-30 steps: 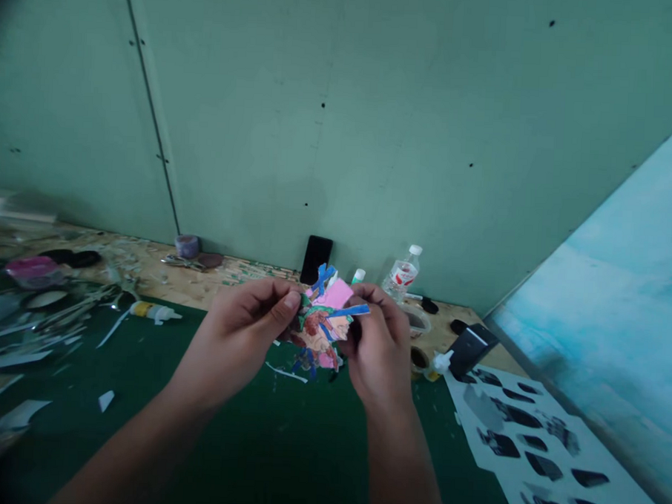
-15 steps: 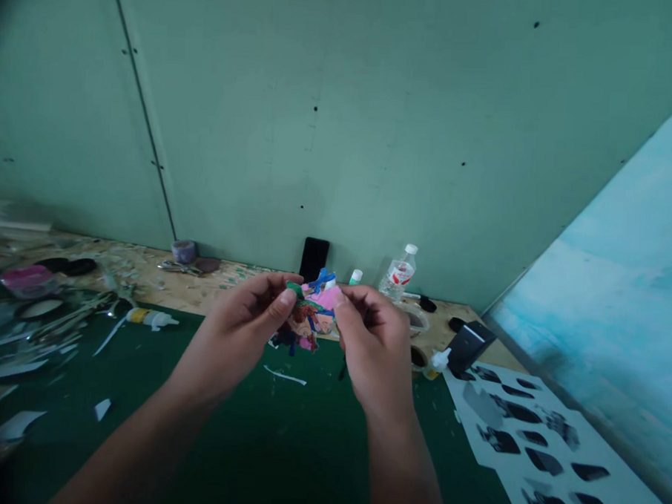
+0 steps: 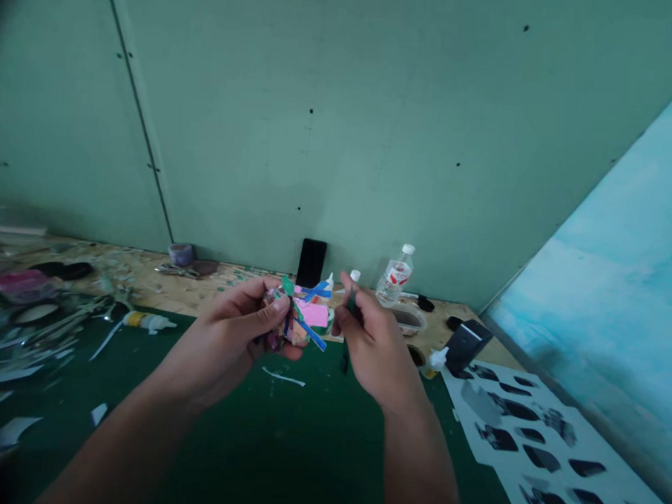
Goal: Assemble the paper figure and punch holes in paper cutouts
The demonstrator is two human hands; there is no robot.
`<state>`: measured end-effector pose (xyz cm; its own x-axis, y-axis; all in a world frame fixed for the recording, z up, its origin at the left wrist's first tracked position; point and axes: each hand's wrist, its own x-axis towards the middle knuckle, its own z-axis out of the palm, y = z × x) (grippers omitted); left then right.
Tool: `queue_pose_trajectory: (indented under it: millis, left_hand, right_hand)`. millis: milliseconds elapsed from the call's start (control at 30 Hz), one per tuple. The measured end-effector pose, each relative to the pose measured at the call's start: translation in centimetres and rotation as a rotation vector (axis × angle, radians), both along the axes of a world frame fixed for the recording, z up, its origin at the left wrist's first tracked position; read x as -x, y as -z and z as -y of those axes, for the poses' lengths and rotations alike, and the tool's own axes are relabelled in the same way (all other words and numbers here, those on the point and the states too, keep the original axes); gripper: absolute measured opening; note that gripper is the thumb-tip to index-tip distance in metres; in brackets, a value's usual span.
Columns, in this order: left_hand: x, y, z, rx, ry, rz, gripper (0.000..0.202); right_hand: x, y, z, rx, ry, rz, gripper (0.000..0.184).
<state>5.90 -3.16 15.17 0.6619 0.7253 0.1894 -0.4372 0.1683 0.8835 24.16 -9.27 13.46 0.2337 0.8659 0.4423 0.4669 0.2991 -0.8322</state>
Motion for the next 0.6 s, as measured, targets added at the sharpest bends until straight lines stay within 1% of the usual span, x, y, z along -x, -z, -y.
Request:
queue_pose_trajectory:
  millis: [67,100,167,233,300,367,500,600]
  left_hand:
    - [0.0,-0.1,0.1,-0.041,0.009,-0.019,0.014]
    - [0.1,-0.2,0.1,-0.067,0.014,-0.018,0.014]
    - [0.1,-0.2,0.2,-0.11,0.027,-0.009,0.016]
    - [0.1,-0.2,0.2,-0.131,0.044,-0.012,0.019]
    - [0.1,-0.1,0.2,-0.137,0.053,-0.023,0.021]
    - [0.0,0.0,0.2,-0.135,0.064,-0.025,0.021]
    - [0.0,0.2,0.2,-0.115,0.087,-0.001,0.02]
    - [0.0,0.2,0.3,-0.104,0.109,0.015,0.02]
  right_hand:
    - [0.1,-0.5,0.3,0.021,-0.042,0.008,0.042]
    - [0.2,-0.7,0.4,0.005,-0.05,0.007,0.039]
    - [0.3,-1.2,0.7,-0.07,-0.032,0.084,0.03]
    - [0.3,-1.4,0.9,-0.154,-0.014,0.206,0.026]
    - [0.2,-1.4,0.9,-0.221,-0.033,0.304,0.031]
    - [0.1,-1.2,0.9,-0.282,-0.07,0.347,0.036]
    - [0.3,-0.8,0.6,-0.379,-0.165,0.306,0.044]
    - [0.6,-0.7,0.6,-0.409,-0.171,0.242,0.047]
